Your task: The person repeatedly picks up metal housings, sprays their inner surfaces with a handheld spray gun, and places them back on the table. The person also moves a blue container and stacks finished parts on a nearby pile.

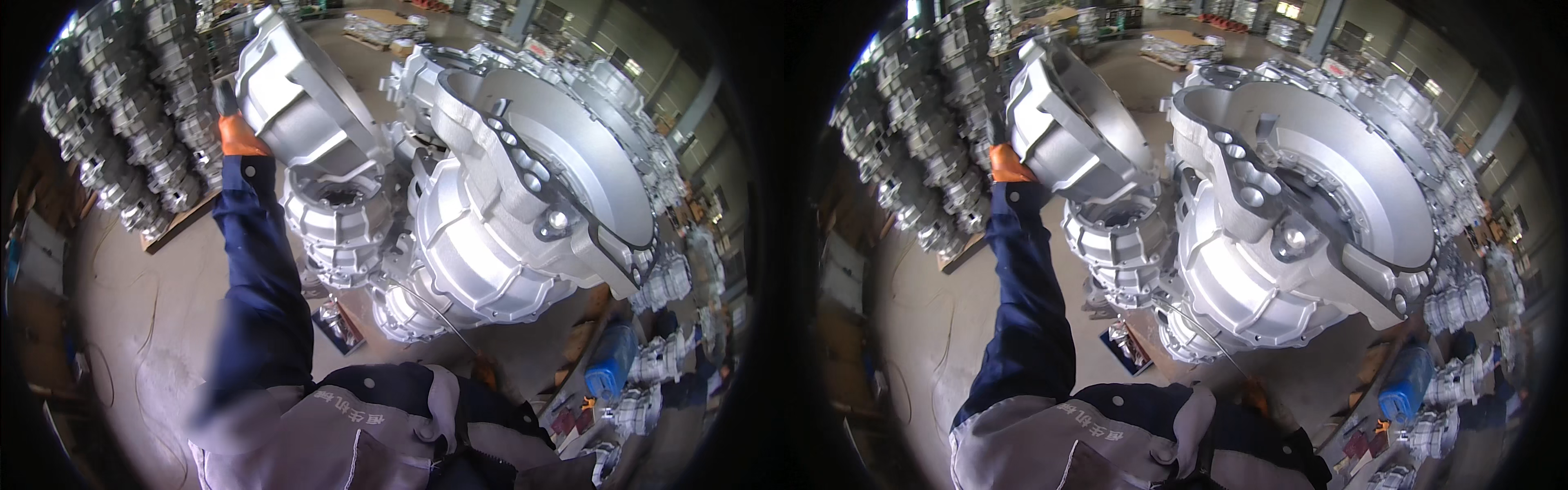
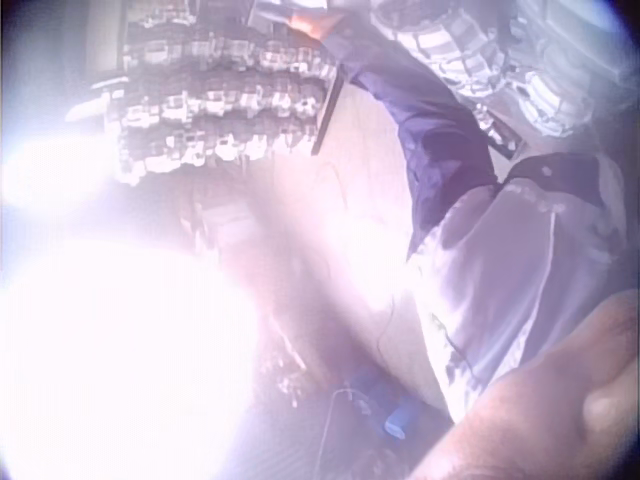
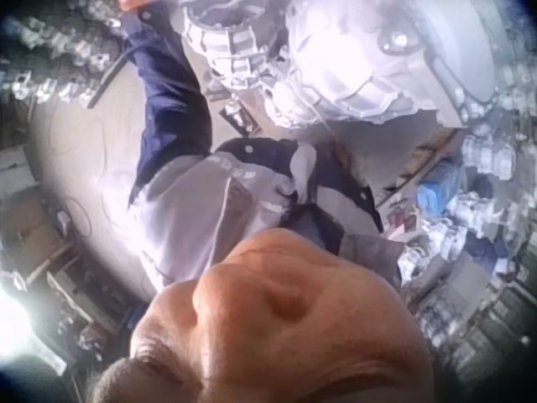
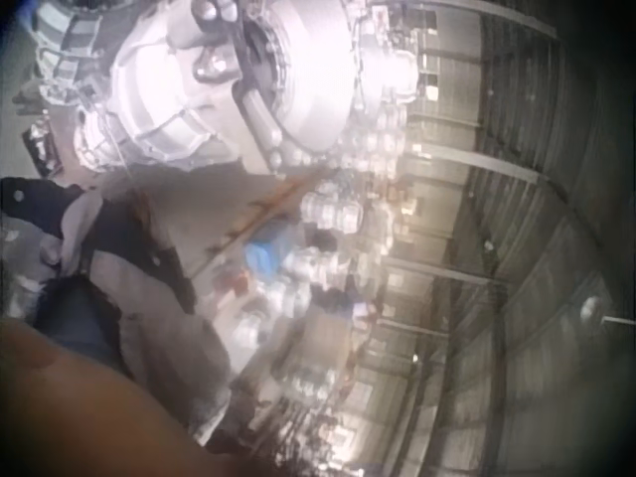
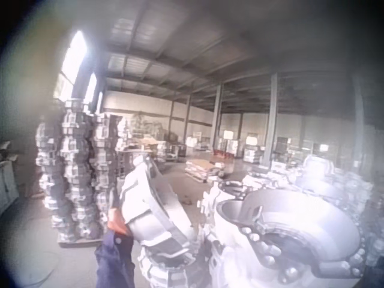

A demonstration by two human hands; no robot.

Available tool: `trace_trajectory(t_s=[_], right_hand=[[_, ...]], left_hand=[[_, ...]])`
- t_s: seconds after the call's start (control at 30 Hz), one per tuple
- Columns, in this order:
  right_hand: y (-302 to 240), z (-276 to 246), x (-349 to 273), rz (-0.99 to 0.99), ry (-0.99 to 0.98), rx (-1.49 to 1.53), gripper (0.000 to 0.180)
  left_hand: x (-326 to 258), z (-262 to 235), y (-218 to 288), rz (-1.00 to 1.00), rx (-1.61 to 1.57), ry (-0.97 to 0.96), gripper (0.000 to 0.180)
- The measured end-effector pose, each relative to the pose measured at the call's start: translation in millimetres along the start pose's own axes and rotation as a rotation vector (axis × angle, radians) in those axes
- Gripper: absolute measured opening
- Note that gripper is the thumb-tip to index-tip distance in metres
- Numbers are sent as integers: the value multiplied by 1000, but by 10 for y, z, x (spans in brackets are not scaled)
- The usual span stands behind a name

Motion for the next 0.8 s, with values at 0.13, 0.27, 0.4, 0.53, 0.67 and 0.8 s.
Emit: trace_trajectory(t_s=[0.13,0.27,0.4,0.53,0.67,0.8], right_hand=[[155,-65,123,-56,-7,17,47],[216,2,193,-48,-176,231,46],[108,181,121,-69,87,-27,56],[-39,406,292,-13,72,-11,56],[-89,499,461,16,39,-8,57],[-108,501,491,45,24,-12,57]], left_hand=[[268,-291,-887,-174,-183,88,50],[163,-528,-1402,-255,-437,-233,55],[156,-916,-1543,-395,-152,-9,45],[206,-1384,-1585,-150,407,558,36],[-26,-1722,-1699,50,400,660,30],[-294,-1800,-1761,-180,11,550,34]])
Point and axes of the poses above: each hand's wrist, its own x-axis towards the middle knuckle, its own z-axis out of the palm, y = z × x, the point moved 2 cm from there along x, towards the middle knuckle, and after that the axes turned 8 degrees about x, right-handed, at the moved point
